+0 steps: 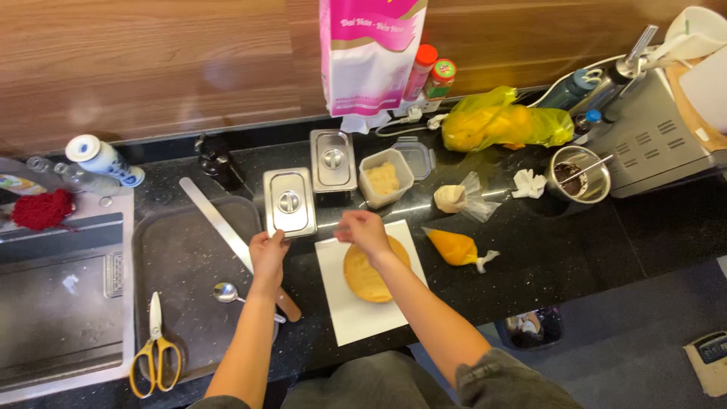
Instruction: Washing and rinsing bakery tools and a tray in a sink.
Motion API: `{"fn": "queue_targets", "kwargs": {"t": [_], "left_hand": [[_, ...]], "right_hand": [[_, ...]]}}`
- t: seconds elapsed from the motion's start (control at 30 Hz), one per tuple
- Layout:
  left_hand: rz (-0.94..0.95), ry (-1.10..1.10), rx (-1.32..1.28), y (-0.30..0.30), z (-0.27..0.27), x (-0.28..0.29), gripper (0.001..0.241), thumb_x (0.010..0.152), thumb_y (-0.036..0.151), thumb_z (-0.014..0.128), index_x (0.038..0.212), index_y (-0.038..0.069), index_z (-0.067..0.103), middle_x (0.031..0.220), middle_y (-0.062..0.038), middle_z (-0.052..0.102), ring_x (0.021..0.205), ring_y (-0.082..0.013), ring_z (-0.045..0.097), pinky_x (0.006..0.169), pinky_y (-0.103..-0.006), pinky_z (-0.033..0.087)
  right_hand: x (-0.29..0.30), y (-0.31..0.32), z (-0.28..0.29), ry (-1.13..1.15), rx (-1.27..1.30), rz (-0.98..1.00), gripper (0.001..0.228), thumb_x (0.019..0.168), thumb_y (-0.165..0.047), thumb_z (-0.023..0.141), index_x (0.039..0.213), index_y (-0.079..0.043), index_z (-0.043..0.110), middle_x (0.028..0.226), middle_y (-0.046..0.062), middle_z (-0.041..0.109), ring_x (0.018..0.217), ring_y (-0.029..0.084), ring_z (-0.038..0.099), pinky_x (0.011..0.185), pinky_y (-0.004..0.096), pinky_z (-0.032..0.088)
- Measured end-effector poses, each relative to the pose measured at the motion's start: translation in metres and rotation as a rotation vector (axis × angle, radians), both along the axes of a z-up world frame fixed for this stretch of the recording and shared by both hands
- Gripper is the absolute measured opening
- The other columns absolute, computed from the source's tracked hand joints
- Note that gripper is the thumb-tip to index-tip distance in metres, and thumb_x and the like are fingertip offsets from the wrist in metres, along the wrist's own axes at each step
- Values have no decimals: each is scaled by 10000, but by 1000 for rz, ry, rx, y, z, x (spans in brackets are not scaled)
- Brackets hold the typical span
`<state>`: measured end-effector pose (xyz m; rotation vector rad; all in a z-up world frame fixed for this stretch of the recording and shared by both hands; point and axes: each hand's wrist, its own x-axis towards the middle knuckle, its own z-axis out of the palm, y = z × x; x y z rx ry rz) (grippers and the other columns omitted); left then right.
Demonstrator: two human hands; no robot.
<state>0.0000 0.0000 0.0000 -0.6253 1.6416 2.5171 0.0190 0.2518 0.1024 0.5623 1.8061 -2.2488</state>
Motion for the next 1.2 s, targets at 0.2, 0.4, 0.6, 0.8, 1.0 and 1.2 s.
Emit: {"fn": "queue_targets", "kwargs": {"t": [0.2,0.4,0.6,0.8,1.0,1.2], "left_hand": [[124,123,11,4,42,1,258,994,33,653,1175,19,470,972,-128,683,847,-197,688,710,-303,538],[183,153,34,-14,109,18,222,1011,14,616,1150,26,443,1047,-132,664,926,-216,682,835,-355,590],[151,259,101,3,168,-13,189,1021,9,624,1148,6,484,1074,-123,672,948,-218,684,851,-370,575],[56,145,56,26,135,-64,199,990,45,643,1123,27,497,966,-129,664,837,-209,664,734,-362,564],[102,69,63,35,113,-68,212,968,56,662,1097,22,497,913,-78,651,806,-170,658,748,-371,593],[123,49,-1,19,116,-89,221,968,85,681,1101,14,519,875,-80,666,749,-170,667,702,-348,595]], "right_hand": [[-95,-18,-11,-284,-447,-345,457,1081,-319,493,1328,59,421,1256,258,584,1026,399,708,863,462,635],[-109,-43,-45,-222,319,-464,284,1024,-254,528,1130,-8,619,1181,178,596,1061,352,623,906,488,562],[-72,-77,-45,-27,491,-335,258,1007,-270,559,1011,-17,613,1071,206,605,1010,382,577,908,461,453],[-58,-89,-10,-90,378,-209,261,1021,-289,561,1001,-32,604,965,172,634,868,318,639,766,410,507],[-65,-89,-61,-63,2,-147,258,1052,-300,523,1000,-65,616,951,51,663,864,139,692,660,300,574],[-74,-107,-54,-63,6,-144,211,1036,-262,546,1006,-68,621,923,45,657,849,155,706,621,293,561]]}}
